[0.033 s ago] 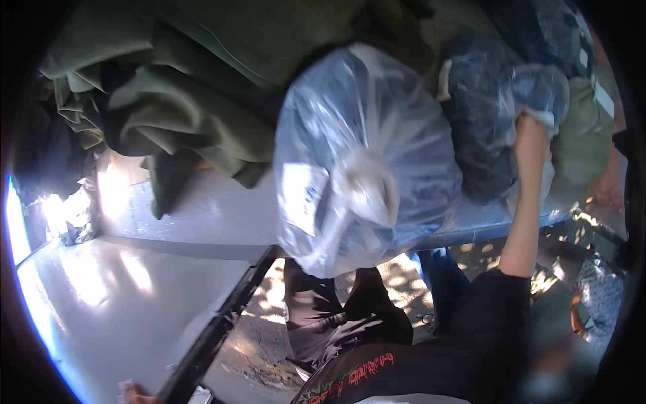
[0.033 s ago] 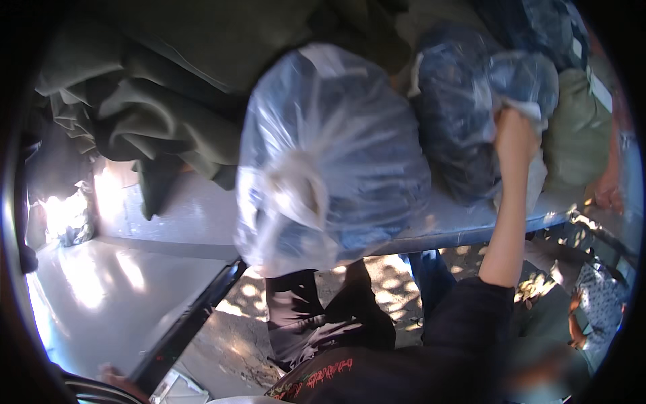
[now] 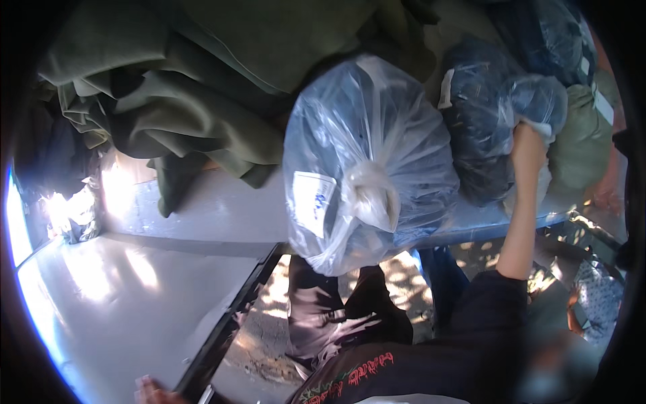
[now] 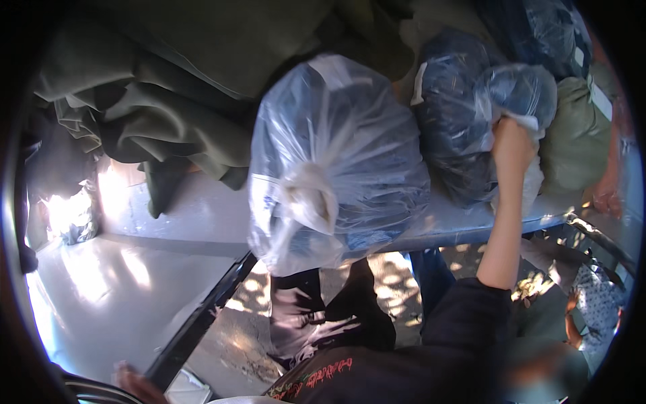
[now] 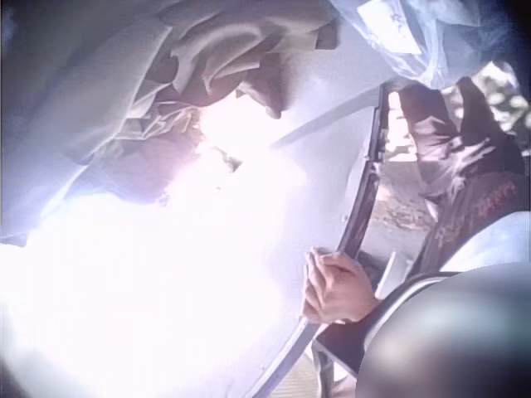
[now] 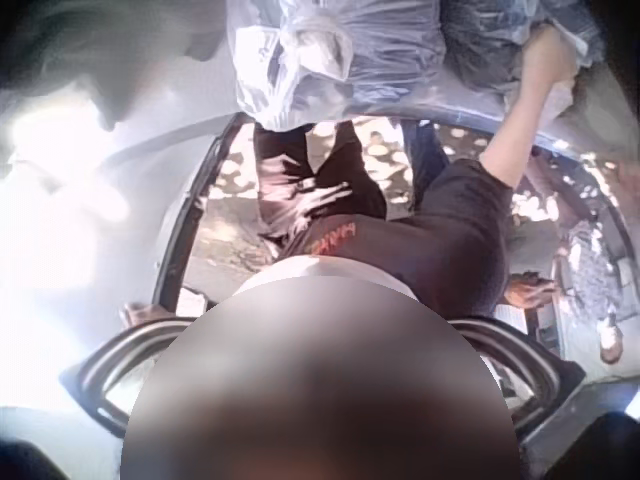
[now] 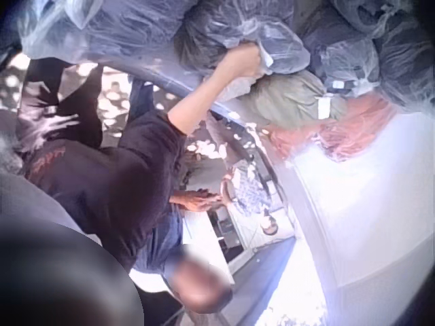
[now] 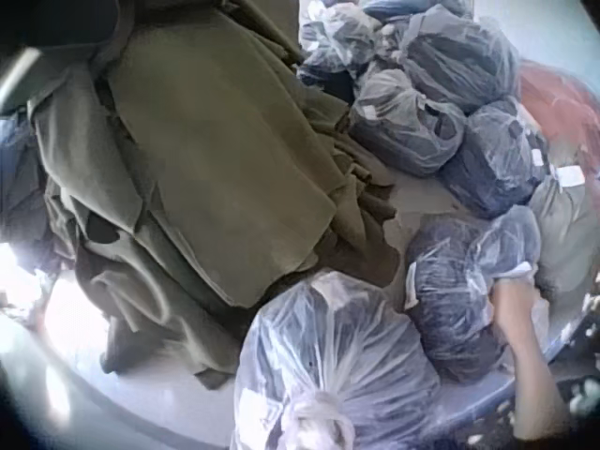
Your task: The person stands on the back of a truck and organizes multiple plastic bags filled with items. They lift, shift, and tie the bags to arrange them neatly within the truck bed.
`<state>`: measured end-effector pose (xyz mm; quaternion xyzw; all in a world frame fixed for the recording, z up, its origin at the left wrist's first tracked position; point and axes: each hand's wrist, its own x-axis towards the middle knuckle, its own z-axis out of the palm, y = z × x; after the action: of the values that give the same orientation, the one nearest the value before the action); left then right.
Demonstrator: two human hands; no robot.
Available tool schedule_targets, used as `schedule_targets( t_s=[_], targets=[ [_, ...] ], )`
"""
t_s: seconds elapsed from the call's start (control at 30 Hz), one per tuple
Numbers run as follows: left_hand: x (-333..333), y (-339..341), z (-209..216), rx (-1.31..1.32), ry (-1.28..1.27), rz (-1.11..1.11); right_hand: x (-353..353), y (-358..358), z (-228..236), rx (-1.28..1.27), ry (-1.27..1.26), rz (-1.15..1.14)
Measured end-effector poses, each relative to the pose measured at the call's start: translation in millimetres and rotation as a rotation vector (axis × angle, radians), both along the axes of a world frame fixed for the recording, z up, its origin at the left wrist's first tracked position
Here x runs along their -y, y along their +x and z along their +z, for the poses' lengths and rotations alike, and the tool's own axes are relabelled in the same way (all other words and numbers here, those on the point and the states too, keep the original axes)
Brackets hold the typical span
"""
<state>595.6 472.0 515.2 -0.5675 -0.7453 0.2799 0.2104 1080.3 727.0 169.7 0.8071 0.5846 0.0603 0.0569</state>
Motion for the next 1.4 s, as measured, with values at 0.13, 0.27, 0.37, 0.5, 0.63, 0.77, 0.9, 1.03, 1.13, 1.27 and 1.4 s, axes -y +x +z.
schedule_targets(
  t_s=[0.13, 0.27, 0.37, 0.5, 0.63, 0.77, 0.9, 1.03, 1.13, 1.27, 1.4],
  targets=[
    [-28, 11, 49, -0.009, -0.23, 0.149, -8, -6, 16, -0.072, -0.251, -0.144],
    [-33, 1, 67, -0.005, -0.477, 0.118, -8, -3, 18, -0.183, -0.315, -0.16],
    [-33, -12, 65, 0.031, -0.547, 0.171, -6, 6, 7, -0.293, -0.328, -0.209],
    [-47, -25, 53, 0.036, -1.033, 0.308, -4, -2, -15, -0.247, -0.094, -0.263],
    [-67, -34, 38, 0.17, -1.077, 0.442, -3, -2, -27, -0.294, -0.031, -0.207],
    [-81, -43, 29, 0.298, -1.034, 0.503, -11, 2, -27, -0.45, -0.002, -0.284],
    [-96, -52, 22, 0.409, -1.007, 0.548, -18, 2, -11, -0.339, 0.102, -0.146],
    [-122, -51, 11, 0.582, -0.952, 0.587, -24, -1, 8, -0.483, -0.023, -0.227],
    [-148, -22, -18, 0.887, -0.795, 0.544, -31, 2, 9, -0.558, -0.18, -0.296],
    [-173, 67, -96, 1.414, -0.469, 0.005, -31, 2, -3, -0.621, -0.192, -0.283],
    [-184, 135, -165, 1.022, -0.525, 0.072, -21, -6, -18, -0.567, -0.124, -0.425]
  ],
)
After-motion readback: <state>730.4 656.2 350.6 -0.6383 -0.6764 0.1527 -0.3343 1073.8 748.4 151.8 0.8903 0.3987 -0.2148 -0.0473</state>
